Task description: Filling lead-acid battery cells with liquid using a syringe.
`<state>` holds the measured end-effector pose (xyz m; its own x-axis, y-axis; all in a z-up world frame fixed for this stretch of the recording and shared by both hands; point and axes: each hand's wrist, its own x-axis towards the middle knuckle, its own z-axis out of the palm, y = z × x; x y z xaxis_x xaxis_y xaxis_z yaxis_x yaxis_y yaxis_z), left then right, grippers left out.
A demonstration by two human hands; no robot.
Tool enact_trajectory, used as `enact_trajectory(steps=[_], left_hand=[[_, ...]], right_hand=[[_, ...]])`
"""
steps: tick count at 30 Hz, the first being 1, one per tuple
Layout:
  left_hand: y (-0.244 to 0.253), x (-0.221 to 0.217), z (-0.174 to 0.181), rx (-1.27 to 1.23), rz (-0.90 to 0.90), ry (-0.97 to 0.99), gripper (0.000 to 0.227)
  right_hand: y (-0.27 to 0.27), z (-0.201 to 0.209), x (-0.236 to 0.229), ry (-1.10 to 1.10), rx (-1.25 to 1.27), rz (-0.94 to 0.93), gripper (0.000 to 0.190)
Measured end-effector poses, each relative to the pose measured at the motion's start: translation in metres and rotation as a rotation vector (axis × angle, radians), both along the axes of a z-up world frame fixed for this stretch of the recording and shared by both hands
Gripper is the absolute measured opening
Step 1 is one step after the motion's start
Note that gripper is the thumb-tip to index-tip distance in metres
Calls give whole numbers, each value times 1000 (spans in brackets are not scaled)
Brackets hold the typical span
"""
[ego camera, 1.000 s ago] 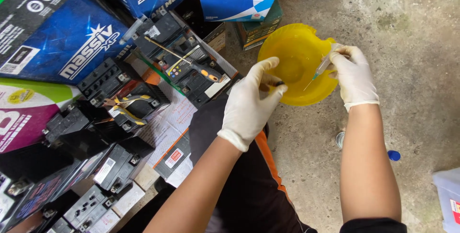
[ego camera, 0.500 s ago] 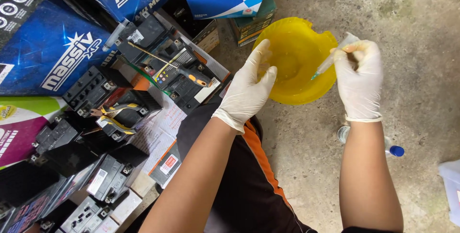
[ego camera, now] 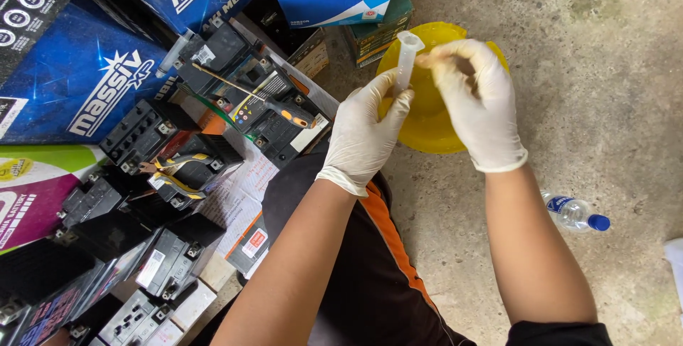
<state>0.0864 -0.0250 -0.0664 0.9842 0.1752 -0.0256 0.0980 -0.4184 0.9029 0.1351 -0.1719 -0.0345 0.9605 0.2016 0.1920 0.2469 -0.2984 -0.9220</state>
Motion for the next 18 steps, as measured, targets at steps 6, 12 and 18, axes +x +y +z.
enact_trajectory(steps=[6, 12, 18], left_hand=[[-1, -2, 16, -42, 18, 38, 27], [0, 0, 24, -66, 53, 84, 29], [2, 0, 25, -30, 26, 117, 32]], right_hand=[[-42, -165, 33, -197, -971, 50, 11], [-21, -175, 38, -231, -1225, -15, 25], [-27, -240, 49, -460, -1270, 188, 22]])
